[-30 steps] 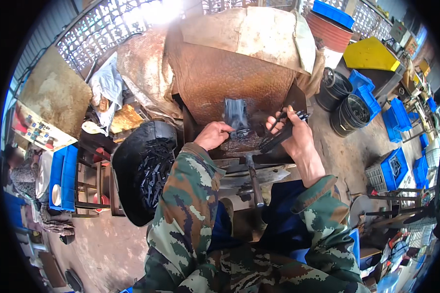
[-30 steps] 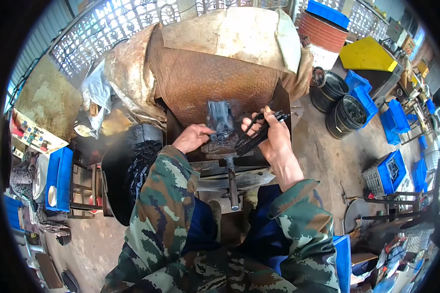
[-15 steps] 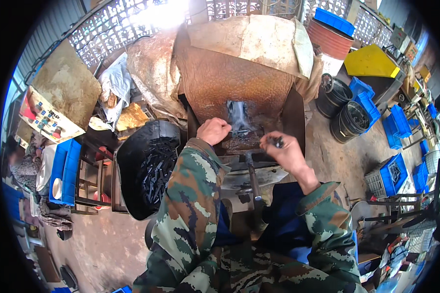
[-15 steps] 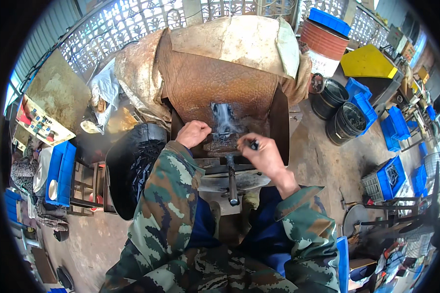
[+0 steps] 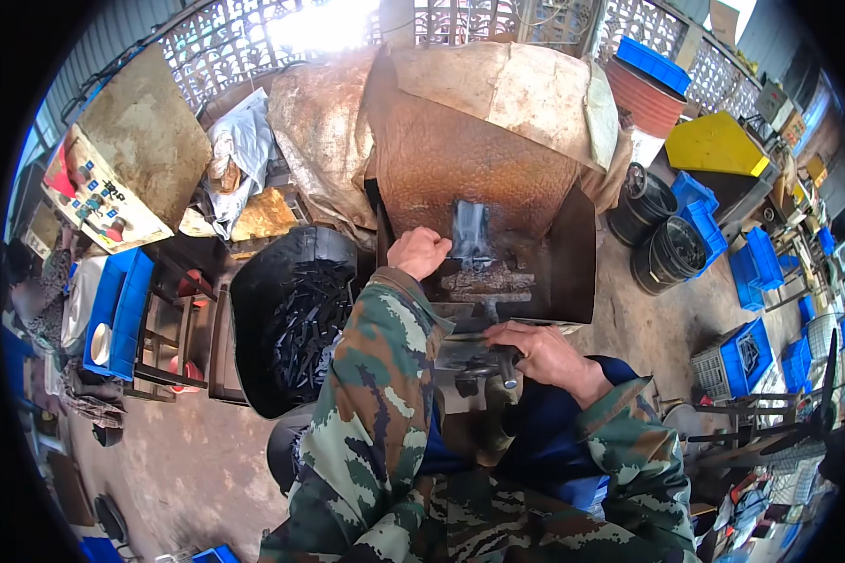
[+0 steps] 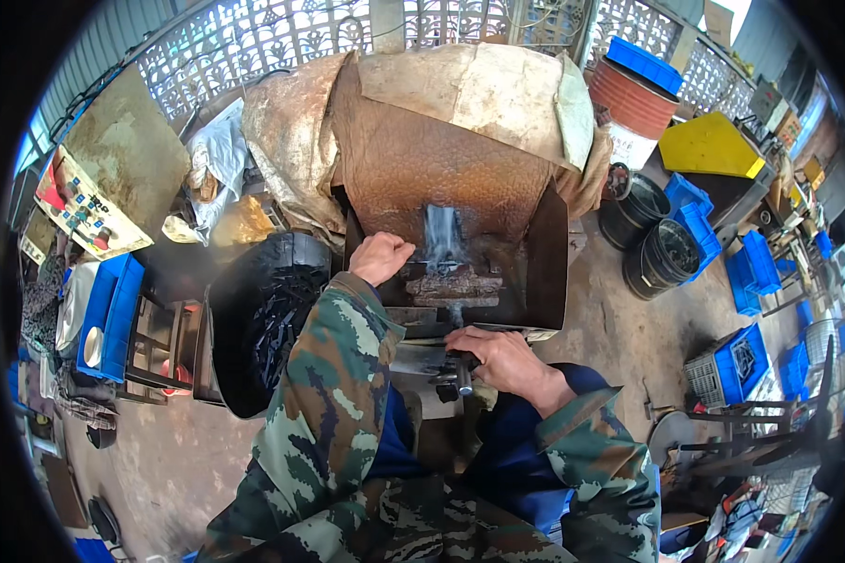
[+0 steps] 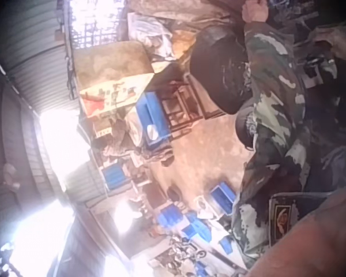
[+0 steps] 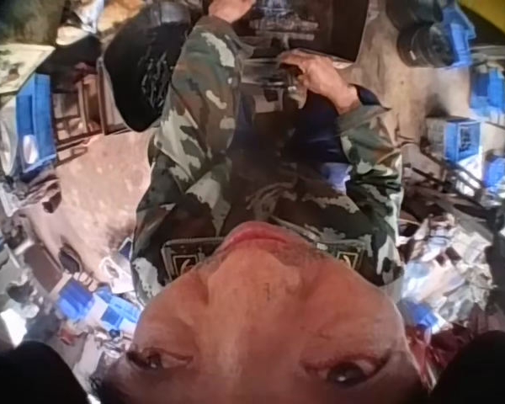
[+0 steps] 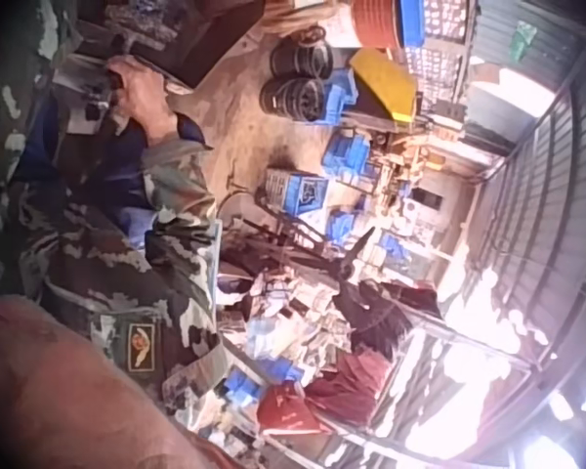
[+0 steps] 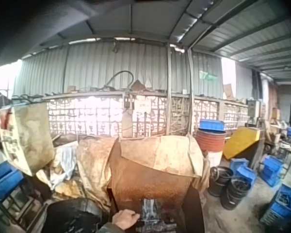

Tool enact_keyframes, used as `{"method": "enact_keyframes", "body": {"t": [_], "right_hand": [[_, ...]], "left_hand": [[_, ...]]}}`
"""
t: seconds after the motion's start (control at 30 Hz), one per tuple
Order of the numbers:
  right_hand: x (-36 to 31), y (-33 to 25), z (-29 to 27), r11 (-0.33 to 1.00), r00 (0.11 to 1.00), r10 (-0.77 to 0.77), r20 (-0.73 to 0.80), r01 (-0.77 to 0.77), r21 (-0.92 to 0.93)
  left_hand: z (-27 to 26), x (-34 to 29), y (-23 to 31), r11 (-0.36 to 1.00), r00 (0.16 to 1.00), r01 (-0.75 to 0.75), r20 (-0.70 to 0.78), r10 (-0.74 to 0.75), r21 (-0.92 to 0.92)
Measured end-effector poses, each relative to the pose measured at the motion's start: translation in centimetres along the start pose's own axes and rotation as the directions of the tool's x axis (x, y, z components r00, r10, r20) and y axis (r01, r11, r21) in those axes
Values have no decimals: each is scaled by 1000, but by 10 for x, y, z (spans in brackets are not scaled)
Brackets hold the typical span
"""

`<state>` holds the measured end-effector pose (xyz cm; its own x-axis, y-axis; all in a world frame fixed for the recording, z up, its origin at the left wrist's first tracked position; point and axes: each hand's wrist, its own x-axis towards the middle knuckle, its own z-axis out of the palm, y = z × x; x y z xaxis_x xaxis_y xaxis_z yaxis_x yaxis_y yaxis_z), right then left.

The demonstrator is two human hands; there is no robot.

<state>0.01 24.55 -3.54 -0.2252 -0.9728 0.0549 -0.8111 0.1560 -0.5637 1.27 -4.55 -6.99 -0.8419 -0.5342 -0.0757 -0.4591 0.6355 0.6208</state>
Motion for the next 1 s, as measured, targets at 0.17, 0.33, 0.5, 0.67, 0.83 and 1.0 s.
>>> {"method": "enact_keyframes", "body": {"t": [0.17,0.33,0.5,0.67,0.83,1.0], "right_hand": [[8,7,8,991,994,-36,-101,48,122],[24,9,3,903,951,167,-261,-40,429],[63,1,-9,679,804,484,-345,-97,727],[107,5,-24,660,694,587,-416,-112,743],[149,20,-47,647,656,622,-428,-121,753],[176,64,-59,667,596,650,-472,-149,730]], "left_hand": [[-7,-4,-5,999,995,14,-95,-18,-40],[-5,3,6,996,986,-52,-160,39,-76],[6,13,17,909,888,-268,-449,104,-320],[11,11,32,850,877,-301,-475,70,-431],[7,8,38,841,858,-324,-510,68,-432],[17,13,48,812,876,-325,-478,66,-485]]}}
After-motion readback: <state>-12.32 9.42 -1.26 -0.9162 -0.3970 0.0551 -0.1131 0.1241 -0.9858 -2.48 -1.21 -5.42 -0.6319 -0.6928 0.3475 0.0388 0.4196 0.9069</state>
